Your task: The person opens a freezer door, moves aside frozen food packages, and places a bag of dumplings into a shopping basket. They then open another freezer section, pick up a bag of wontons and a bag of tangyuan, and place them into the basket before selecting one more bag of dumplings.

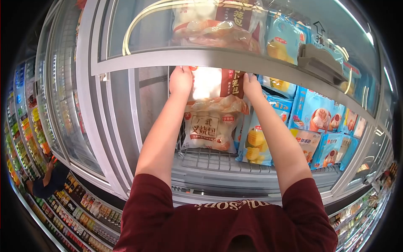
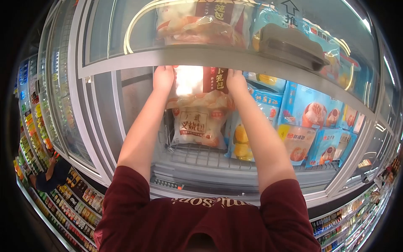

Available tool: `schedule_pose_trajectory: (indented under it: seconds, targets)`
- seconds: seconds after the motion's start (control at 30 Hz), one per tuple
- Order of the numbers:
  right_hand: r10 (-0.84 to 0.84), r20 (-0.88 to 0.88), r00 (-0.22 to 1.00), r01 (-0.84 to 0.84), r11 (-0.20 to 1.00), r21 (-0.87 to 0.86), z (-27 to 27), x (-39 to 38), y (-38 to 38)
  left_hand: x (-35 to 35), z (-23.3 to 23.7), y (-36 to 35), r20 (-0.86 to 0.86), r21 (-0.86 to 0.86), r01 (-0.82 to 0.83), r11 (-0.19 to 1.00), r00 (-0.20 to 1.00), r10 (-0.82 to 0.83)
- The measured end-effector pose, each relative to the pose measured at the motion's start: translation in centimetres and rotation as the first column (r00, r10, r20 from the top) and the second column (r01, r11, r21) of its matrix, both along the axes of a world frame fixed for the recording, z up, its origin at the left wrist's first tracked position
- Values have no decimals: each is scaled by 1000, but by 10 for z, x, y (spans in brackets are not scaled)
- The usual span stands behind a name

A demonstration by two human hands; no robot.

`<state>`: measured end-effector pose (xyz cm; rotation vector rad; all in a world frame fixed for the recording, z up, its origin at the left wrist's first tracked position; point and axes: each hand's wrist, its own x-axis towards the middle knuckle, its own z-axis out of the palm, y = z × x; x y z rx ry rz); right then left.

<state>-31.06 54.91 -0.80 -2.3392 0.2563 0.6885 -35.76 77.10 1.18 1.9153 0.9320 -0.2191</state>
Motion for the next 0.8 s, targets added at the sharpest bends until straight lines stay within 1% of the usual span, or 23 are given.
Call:
schedule_pose_trajectory:
  seconds: [0.03, 0.07, 0.13, 0.17, 0.23, 0.27, 0.3, 0.33, 0.37, 0.4, 0.43, 0.47, 0.5, 0.53, 0.57, 0.6, 0.63, 0.67, 0.7, 0.77, 0.8]
  targets:
    - [5, -14, 1000, -5, 1000, -6, 4, 0, 1, 0, -2, -5, 77, 143, 28, 989, 996, -39]
    - [88, 15, 996, -88, 996, -28, 9, -2, -2, 1, -3, -8, 150, 284, 43, 958, 985, -89]
    - [246, 61, 967, -241, 967, -80, 39, -22, -12, 8, -2, -6, 123, 288, 63, 955, 987, -102]
    - [347, 141, 927, -345, 938, -43, 46, -33, -23, 12, -1, -4, 107, 288, 74, 955, 988, -109]
    - [524, 307, 794, -551, 834, 1, 62, -49, -60, 23, 2, 4, -91, 341, 155, 927, 987, -131]
    - [559, 311, 769, -560, 823, -93, 65, -54, -81, 29, 5, 4, -180, 364, 200, 910, 973, -142]
    - [591, 311, 744, -561, 806, -189, 65, -56, -104, 29, 0, -3, 22, 535, 57, 843, 996, -81]
    - [463, 261, 847, -437, 886, -155, 61, -56, -130, 28, 5, -9, 65, 485, -7, 874, 997, -28]
    - [318, 214, 924, -297, 947, -124, 54, -53, -155, 29, 13, -13, 111, 434, -72, 898, 993, 26]
    - [162, 166, 973, -148, 984, -94, 51, -49, -168, 27, 23, -17, 154, 381, -135, 914, 985, 81]
    - [-7, 134, 991, 6, 1000, 5, 55, -44, -170, 19, 41, -36, 376, 552, -205, 808, 926, -22]
    - [-170, 87, 982, 161, 981, 105, 59, -33, -169, 14, 48, -51, 373, 603, -180, 777, 925, -75]
    - [-322, 24, 946, 311, 929, 200, 61, -22, -168, 11, 53, -65, 366, 654, -158, 740, 922, -127]
    - [-245, 178, 953, 218, 963, 156, 48, -10, -167, 5, 66, -88, 383, 628, -57, 776, 891, -245]
    - [-155, 326, 933, 132, 987, 93, 25, 3, -166, 1, 76, -111, 402, 602, 49, 797, 844, -355]
    - [-52, 462, 886, 52, 999, 13, 12, 20, -163, 0, 64, -126, 471, 431, 251, 866, 756, -454]
    - [29, 507, 861, -9, 999, -42, 12, 36, -156, 2, 73, -149, 396, 183, 393, 901, 809, -434]
    - [113, 540, 834, -68, 992, -104, 11, 48, -149, 7, 68, -167, 305, -148, 412, 899, 884, -355]
    - [136, 453, 881, -75, 986, -151, 8, 62, -145, 10, 36, -188, 318, -110, 331, 937, 905, -282]
    - [169, 270, 948, -101, 964, -246, 0, 93, -145, 28, 53, -202, 134, -201, 127, 971, 986, -101]
    - [124, 347, 930, -99, 991, -88, -6, 103, -148, 39, 60, -207, 36, -230, 18, 973, 999, -10]
